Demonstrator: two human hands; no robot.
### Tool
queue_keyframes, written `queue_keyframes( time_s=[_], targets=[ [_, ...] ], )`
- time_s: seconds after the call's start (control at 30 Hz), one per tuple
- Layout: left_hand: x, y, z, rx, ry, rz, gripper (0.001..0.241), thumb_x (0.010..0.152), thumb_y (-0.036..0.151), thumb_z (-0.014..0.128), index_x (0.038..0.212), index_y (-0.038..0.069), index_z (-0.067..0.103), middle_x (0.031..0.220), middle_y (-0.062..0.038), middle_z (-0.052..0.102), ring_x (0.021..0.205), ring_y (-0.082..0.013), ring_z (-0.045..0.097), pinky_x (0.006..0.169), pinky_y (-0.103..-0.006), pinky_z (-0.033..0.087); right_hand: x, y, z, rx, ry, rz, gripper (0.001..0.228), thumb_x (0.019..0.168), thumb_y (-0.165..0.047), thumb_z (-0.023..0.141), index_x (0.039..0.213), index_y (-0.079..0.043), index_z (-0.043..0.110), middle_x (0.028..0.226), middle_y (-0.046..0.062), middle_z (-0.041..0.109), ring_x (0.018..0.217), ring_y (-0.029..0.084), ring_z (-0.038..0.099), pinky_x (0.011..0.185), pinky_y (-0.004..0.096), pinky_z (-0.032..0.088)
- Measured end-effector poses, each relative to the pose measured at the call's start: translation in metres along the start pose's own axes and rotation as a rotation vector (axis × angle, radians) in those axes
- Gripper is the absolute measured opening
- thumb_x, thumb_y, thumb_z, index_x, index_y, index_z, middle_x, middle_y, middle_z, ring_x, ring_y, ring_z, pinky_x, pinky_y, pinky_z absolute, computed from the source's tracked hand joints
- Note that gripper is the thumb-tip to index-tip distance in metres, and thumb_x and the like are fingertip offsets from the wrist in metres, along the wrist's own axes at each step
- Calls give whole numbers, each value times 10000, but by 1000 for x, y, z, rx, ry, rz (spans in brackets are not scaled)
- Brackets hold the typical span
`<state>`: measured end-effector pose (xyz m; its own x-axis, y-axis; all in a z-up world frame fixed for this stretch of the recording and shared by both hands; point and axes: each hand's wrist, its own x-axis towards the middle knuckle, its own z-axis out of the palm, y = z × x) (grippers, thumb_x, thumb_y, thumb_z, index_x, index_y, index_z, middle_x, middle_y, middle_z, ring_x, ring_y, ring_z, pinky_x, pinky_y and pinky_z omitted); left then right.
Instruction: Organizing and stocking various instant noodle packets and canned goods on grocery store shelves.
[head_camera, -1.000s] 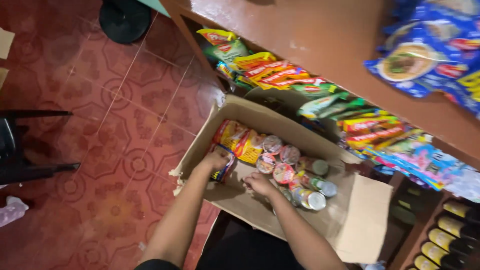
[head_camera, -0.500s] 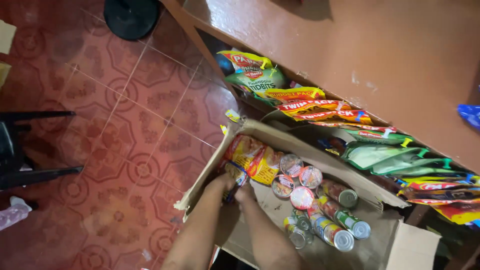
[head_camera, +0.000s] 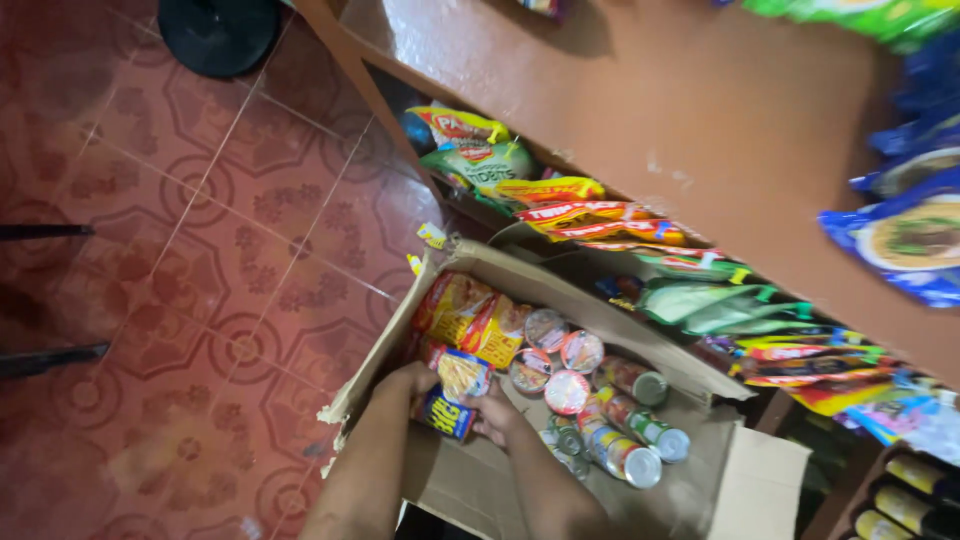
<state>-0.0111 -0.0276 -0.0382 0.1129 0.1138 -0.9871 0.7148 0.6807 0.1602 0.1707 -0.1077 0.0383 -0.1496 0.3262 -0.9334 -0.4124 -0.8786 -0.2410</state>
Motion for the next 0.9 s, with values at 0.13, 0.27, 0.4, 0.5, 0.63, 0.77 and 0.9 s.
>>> queue_keyframes(
  time_s=[0.13,0.27,0.4,0.5,0.63,0.77,0.9],
  targets=[
    [-6,12,7,174,-54,211,532,918,352,664,1409,154,618,1299,-90,720,1168,-238,660,1002,-429,499,5,15,-63,159,-244,34,595,864,-29,729,1413,-156,536,1315,96,681,1213,303,667,996,552,562],
    [-68,67,17,227,12,372,559,920,406,697,1402,147,587,1309,-98,696,1178,-225,635,1011,-418,483,-56,-33,-77,217,-372,-87,659,845,-1,735,1452,-128,511,1348,110,662,1254,326,642,1047,576,531],
    [-148,107,53,175,184,663,460,975,465,674,1232,83,648,1140,-110,714,1036,-188,659,916,-381,535,-112,-56,-96,309,-430,-211,662,811,0,742,1422,-102,506,1344,111,645,1255,337,623,1047,603,508],
    [-199,130,86,1,269,903,420,955,444,687,1130,63,694,1013,-85,741,935,-168,671,837,-357,566,-146,-66,-112,401,-450,-364,649,818,-6,752,1414,-83,506,1350,126,637,1261,338,610,1078,582,487],
    [-253,144,139,-443,189,1100,444,888,382,751,1193,73,655,1035,-42,714,944,-141,666,835,-323,561,-194,-76,-130,569,-454,-552,642,817,-37,770,1405,-65,514,1340,138,640,1259,337,598,1104,553,457],
    [-259,161,197,-710,-33,1060,473,910,363,728,1240,45,609,1077,-44,683,940,-128,649,791,-313,542,-217,-75,-160,698,-441,-638,641,806,-63,788,1391,-59,525,1324,136,648,1252,331,600,1111,538,458],
    [-294,182,240,-684,150,1099,410,977,387,596,1230,64,600,1045,-17,685,900,-89,633,754,-273,553,-245,-64,-198,698,-420,-750,573,851,-145,753,1380,-96,540,1327,104,632,1238,302,587,1099,518,459]
  ],
)
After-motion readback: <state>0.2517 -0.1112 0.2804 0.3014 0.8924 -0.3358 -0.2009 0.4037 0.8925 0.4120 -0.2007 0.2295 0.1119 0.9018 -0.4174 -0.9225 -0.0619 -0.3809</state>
